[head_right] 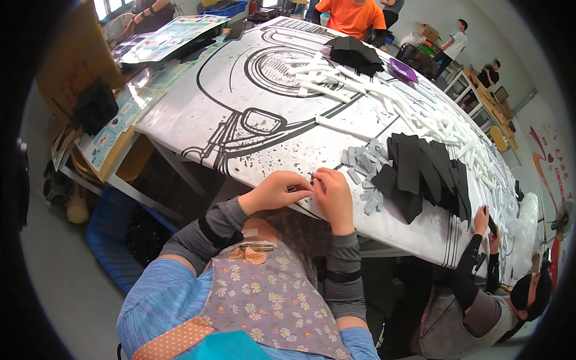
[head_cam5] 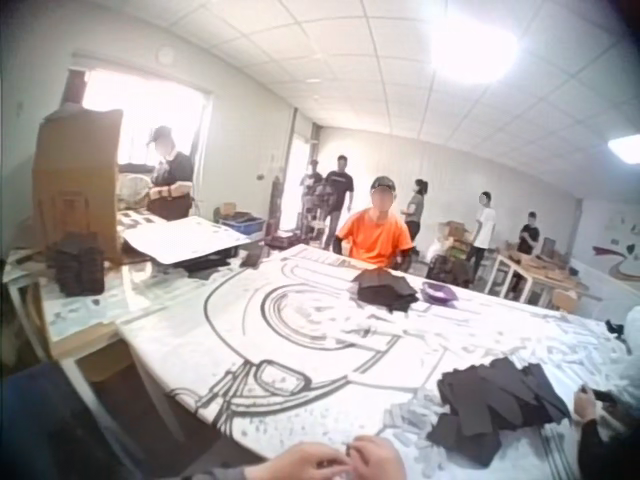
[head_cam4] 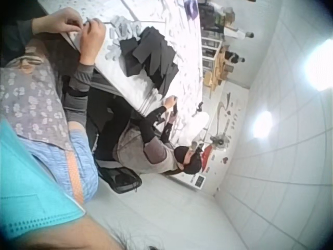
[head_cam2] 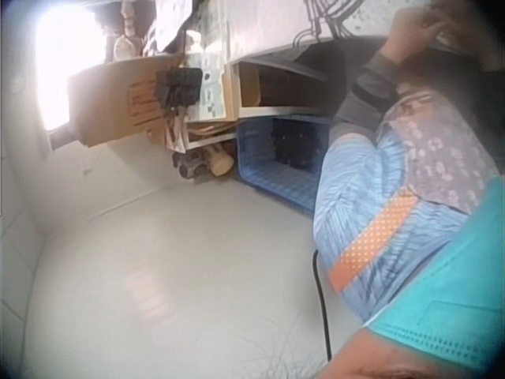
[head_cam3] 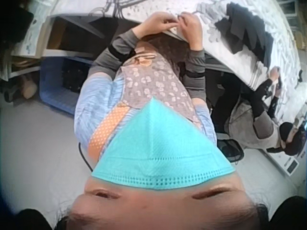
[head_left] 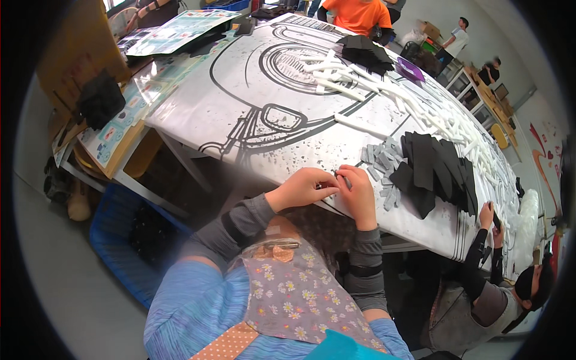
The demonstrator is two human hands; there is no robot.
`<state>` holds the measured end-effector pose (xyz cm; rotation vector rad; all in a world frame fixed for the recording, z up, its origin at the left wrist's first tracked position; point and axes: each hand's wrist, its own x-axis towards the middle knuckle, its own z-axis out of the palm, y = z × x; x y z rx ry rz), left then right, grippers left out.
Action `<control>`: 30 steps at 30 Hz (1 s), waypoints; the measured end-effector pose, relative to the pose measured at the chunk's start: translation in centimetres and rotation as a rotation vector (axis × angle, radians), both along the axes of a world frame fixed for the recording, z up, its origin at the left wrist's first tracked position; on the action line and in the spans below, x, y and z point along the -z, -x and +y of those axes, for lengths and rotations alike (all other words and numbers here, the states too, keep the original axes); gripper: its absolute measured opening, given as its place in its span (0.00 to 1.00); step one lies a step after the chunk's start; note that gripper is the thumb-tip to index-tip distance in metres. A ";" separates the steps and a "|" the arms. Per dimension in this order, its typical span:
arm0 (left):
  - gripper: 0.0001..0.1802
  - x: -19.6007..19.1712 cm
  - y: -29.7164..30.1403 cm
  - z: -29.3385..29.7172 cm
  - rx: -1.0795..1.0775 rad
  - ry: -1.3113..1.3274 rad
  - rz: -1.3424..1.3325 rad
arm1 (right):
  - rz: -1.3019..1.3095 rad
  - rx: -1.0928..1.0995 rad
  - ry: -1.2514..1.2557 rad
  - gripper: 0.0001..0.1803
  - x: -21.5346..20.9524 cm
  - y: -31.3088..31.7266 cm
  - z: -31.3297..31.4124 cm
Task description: Inspecting and organizing small black fabric components at a work table.
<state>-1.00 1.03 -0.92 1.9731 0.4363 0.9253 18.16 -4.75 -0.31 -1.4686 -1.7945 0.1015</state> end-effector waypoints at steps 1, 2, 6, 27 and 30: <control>0.10 -0.1 0.1 0.0 0.001 -0.001 -0.001 | 0.001 -0.002 0.005 0.07 0.0 0.0 0.0; 0.10 -0.2 0.1 0.1 0.003 0.004 0.019 | -0.001 -0.001 0.004 0.07 0.0 0.0 0.1; 0.10 -0.5 0.2 0.0 0.012 0.022 0.044 | -0.008 0.004 -0.004 0.07 0.2 -0.2 0.1; 0.09 -0.4 -0.3 -0.1 -0.001 -0.010 -0.007 | 0.056 0.020 -0.043 0.11 0.0 -0.2 0.0; 0.08 -0.4 0.0 -0.2 -0.017 0.042 0.048 | 0.308 0.052 -0.011 0.26 -2.4 0.0 0.3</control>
